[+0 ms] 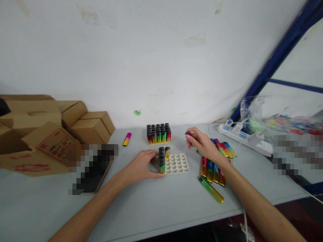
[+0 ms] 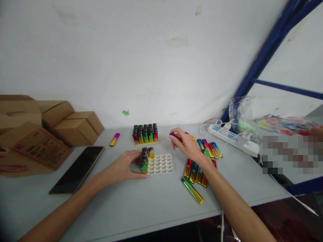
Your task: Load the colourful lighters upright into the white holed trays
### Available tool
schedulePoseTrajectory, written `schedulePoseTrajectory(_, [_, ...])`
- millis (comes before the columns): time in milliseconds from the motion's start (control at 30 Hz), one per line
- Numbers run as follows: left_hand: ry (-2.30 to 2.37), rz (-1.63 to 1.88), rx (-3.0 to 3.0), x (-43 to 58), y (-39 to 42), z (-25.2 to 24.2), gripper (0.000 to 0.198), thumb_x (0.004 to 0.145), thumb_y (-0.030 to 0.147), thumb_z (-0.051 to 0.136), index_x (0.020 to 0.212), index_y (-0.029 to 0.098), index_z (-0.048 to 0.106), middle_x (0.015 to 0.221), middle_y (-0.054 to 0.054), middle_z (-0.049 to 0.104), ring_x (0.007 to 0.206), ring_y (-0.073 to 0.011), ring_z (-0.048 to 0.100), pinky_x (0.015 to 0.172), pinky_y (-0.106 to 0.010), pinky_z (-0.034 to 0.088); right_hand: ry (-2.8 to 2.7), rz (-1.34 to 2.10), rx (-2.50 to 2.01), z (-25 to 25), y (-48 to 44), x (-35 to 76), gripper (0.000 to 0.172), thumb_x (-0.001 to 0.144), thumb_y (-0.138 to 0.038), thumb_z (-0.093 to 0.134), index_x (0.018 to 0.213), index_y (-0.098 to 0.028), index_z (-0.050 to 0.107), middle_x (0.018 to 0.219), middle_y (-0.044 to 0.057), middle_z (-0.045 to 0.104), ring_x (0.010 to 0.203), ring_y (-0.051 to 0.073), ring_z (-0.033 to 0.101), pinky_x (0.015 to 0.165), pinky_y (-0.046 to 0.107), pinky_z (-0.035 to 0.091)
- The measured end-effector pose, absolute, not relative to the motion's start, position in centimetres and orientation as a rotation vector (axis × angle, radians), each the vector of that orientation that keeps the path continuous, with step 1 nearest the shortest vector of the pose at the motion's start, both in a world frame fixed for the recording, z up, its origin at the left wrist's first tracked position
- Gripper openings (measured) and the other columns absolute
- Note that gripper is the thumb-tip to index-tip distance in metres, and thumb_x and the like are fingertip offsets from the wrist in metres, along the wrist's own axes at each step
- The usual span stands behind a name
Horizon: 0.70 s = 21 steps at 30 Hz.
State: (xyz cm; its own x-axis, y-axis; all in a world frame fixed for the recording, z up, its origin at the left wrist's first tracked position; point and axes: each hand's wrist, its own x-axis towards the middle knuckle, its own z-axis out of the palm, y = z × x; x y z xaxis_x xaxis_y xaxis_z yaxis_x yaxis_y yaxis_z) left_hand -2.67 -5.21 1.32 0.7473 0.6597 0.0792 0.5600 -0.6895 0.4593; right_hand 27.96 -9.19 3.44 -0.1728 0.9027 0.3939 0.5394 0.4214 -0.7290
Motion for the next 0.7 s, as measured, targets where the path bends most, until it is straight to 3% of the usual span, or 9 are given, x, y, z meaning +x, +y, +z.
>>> schedulePoseTrajectory(100, [0.933,0.321,2.542,-2.6,-5.3,1.5,0.057,0.072,0.066,0.084,0.098,0.017,0.069,0.099,-0.008,0.072,0.092,-0.0286,0.067,0.088,-0.039,0.051,-1.783,0.502,-1.286,3.3,-9.3,27.3,0.028,0.109,-0.049,0.045,0.115,-0.023,0.053,0.065,-0.008,0.049,0.054,0.013,0.047,0.058,0.026,0.040])
schedulePoseTrajectory(167, [0.937,0.325,2.543,-2.6,-5.3,1.5,0.057,0.072,0.066,0.084,0.098,0.018,0.069,0.099,-0.008,0.072,0.092,-0.0285,0.067,0.088,-0.039,0.051,-1.757,0.436,-1.333,3.3,-9.4,26.9,0.031,0.107,-0.052,0.047,0.109,-0.023,0.056,0.067,-0.007,0.047,0.057,0.013,0.046,0.057,0.026,0.036])
schedulePoseTrajectory(233, [0.936,0.341,2.542,-2.7,-5.3,1.3,0.058,0.071,0.067,0.085,0.098,0.018,0.069,0.099,-0.008,0.072,0.092,-0.0286,0.067,0.088,-0.039,0.051,-1.735,0.370,-1.369,3.4,-9.4,26.6,0.037,0.104,-0.055,0.049,0.092,-0.022,0.058,0.065,-0.005,0.046,0.060,0.014,0.045,0.058,0.027,0.035])
schedulePoseTrajectory(367, [0.932,0.350,2.535,-2.7,-5.2,1.2,0.058,0.070,0.066,0.085,0.098,0.018,0.069,0.099,-0.008,0.073,0.092,-0.0287,0.067,0.088,-0.039,0.052,-1.695,0.292,-1.451,3.3,-9.2,26.2,0.051,0.099,-0.056,0.051,0.062,-0.023,0.039,0.056,-0.005,0.038,0.056,0.013,0.039,0.057,0.028,0.029])
schedulePoseTrajectory(700, [0.927,0.345,2.533,-2.7,-5.1,1.0,0.058,0.070,0.066,0.085,0.099,0.018,0.070,0.099,-0.008,0.073,0.090,-0.0279,0.067,0.088,-0.039,0.052,-1.732,0.303,-1.492,3.6,-9.3,26.4,0.036,0.091,-0.041,0.046,0.060,-0.024,0.039,0.054,-0.004,0.041,0.054,0.013,0.040,0.057,0.028,0.030])
